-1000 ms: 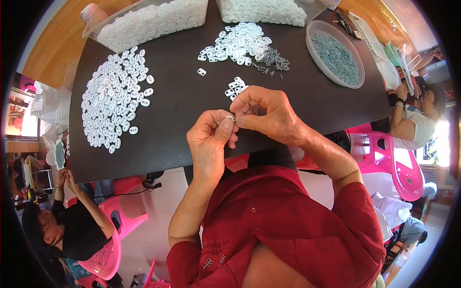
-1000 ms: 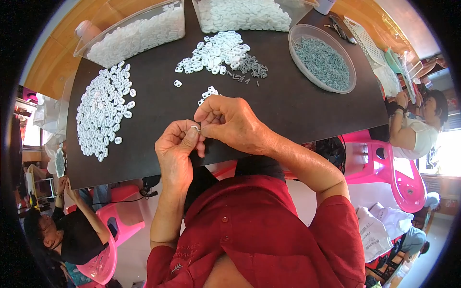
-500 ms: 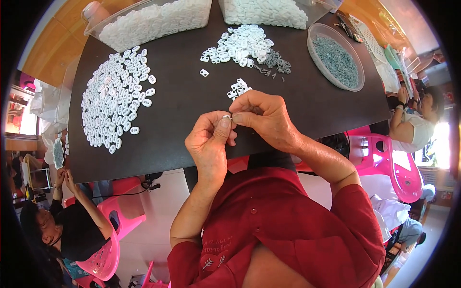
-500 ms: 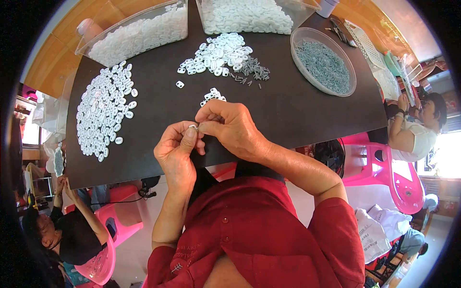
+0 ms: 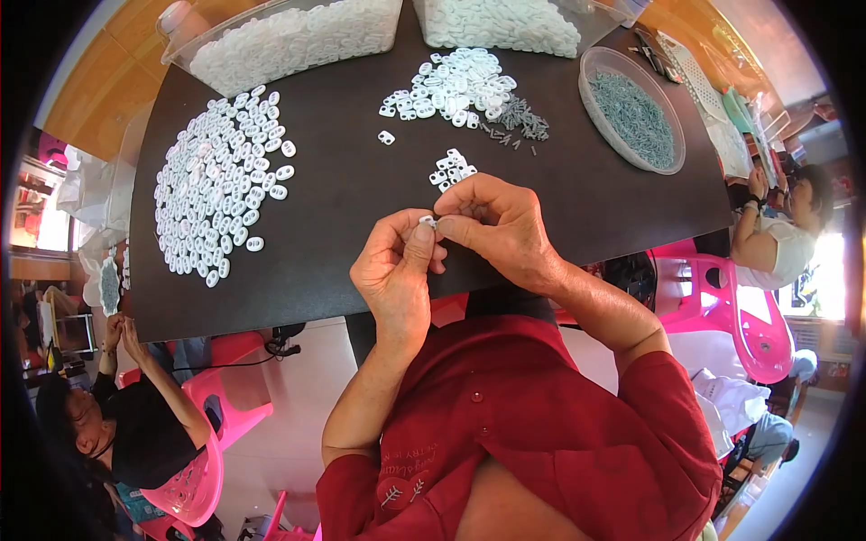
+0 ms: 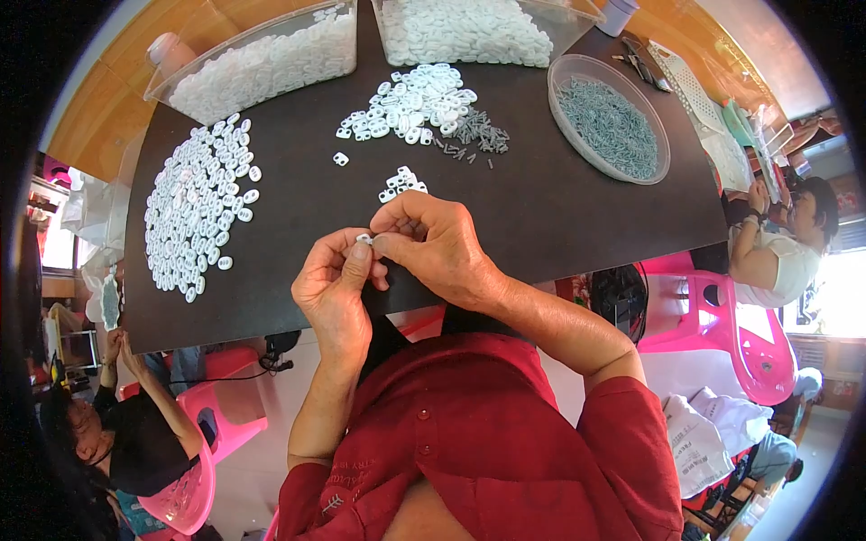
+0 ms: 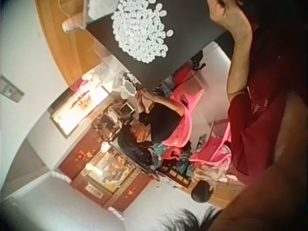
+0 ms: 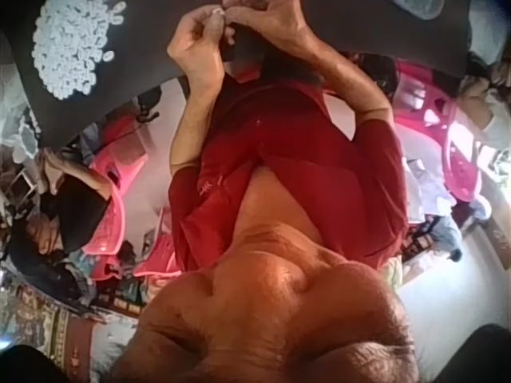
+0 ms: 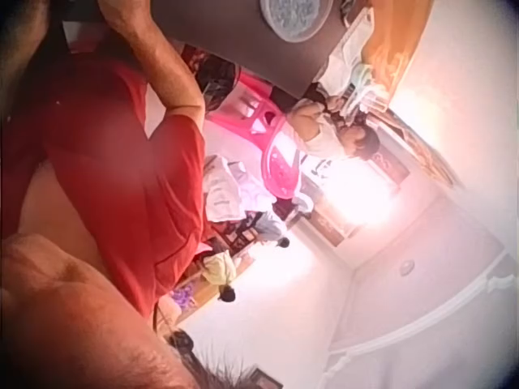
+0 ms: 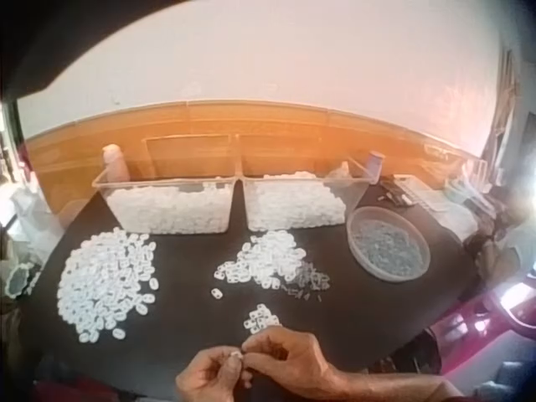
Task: Assembling small white plastic parts at a workshop table.
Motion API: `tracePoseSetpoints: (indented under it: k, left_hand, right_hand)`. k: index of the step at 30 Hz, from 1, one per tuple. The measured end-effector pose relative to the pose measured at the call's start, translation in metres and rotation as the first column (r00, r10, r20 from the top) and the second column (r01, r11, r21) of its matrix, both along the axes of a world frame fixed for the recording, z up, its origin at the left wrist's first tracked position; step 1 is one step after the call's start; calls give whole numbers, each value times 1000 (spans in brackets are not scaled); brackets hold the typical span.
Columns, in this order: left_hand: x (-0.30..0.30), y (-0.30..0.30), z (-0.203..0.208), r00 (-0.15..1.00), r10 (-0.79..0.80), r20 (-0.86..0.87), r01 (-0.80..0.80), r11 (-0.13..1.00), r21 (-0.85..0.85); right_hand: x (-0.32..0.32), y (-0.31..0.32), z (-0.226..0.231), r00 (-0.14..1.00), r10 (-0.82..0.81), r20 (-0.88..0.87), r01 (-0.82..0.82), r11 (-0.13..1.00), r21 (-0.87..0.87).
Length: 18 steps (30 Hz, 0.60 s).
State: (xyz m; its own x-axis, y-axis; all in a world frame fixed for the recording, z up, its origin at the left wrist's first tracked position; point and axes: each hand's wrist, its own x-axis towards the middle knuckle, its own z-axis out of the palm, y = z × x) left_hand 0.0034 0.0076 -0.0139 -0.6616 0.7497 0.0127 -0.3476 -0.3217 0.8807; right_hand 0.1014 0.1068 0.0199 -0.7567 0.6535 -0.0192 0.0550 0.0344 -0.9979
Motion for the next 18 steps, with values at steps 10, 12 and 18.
tracePoseSetpoints:
  k: [10,12,18]
  left_hand:
    - [2,-2,-2,1000,-5,-18,5,1000,-3]
    - [2,-3,-1,999,3,-50,-4,1000,-21]
    - [3,-4,-4,992,9,-123,-14,999,-36]
  right_hand:
    - [-1,-2,-6,998,-36,-58,36,999,7]
    - [-2,-2,-7,998,-25,-54,23,999,-23]
    - [-2,-4,-4,1000,-20,-2,20,999,-29]
